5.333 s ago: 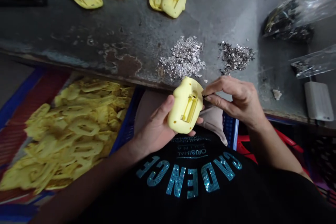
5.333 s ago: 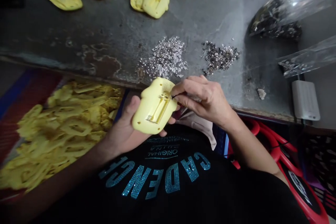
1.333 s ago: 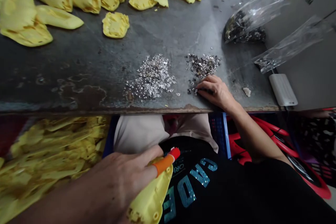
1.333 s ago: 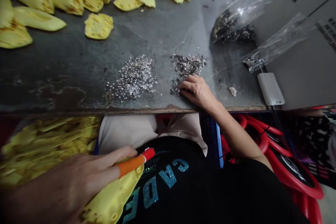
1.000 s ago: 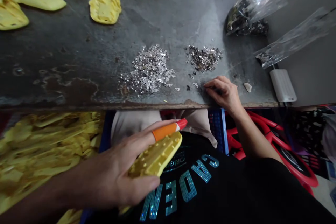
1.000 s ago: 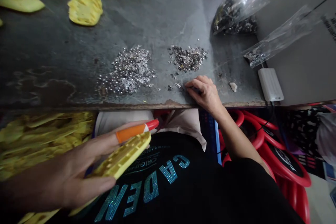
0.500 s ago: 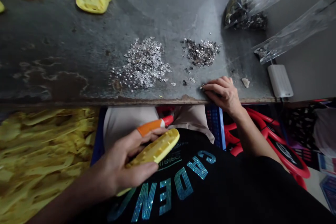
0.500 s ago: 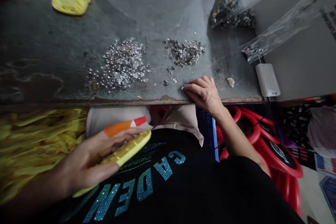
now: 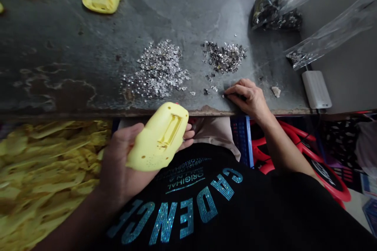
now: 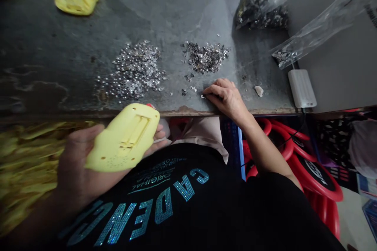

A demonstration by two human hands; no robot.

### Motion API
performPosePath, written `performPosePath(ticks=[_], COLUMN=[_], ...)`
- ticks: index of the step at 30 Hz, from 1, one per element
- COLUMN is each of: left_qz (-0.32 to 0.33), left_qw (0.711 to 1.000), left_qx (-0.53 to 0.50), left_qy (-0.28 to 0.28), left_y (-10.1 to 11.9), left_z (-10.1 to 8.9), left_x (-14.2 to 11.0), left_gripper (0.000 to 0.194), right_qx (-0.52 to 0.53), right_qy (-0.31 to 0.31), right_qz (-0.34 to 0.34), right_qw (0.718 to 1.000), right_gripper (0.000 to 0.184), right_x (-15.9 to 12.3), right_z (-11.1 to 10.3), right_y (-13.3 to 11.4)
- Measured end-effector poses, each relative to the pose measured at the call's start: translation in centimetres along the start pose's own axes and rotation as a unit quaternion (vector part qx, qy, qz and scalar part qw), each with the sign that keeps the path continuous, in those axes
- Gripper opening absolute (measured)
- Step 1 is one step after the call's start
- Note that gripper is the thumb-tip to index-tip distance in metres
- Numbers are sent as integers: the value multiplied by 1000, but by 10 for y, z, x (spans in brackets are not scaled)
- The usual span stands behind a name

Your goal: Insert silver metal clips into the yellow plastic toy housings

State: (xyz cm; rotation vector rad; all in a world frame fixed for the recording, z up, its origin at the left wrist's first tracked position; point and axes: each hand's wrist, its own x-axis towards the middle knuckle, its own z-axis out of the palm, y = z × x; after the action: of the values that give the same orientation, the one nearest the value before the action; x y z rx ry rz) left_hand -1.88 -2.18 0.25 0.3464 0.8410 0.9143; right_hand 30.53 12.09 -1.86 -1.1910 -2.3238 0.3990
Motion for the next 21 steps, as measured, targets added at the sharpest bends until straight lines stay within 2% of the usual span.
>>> performPosePath(ticks=[3,5,8,12,17,21], left_qz=[13,3,-17,-37,-41,-48], left_qw=[997,997,995,990,984,988], left_qx=[-61,-74,-96,-111,-126,-108], left_qy=[42,25,-31,-73,-116,-104], left_y=[-4,-6,-8,-11,-12,-10], left_z=[11,16,18,13,10,13], left_x=[3,6,9,5,-3,-9], left_gripper=[68,61,57,59,62,55], right_qx=[16,46,110,163,114,80], right_qy=[8,16,39,39,8,-6], right_qz=[-11,-33,-92,-176,-220,-250], right_qw=[1000,998,989,970,969,965], right_gripper=[9,8,4,13,11,14], right_x=[-5,-8,-8,0,12,14], right_z=[-4,-6,-8,-9,-9,-9], right_y=[-13,-31,-63,-97,-112,-114])
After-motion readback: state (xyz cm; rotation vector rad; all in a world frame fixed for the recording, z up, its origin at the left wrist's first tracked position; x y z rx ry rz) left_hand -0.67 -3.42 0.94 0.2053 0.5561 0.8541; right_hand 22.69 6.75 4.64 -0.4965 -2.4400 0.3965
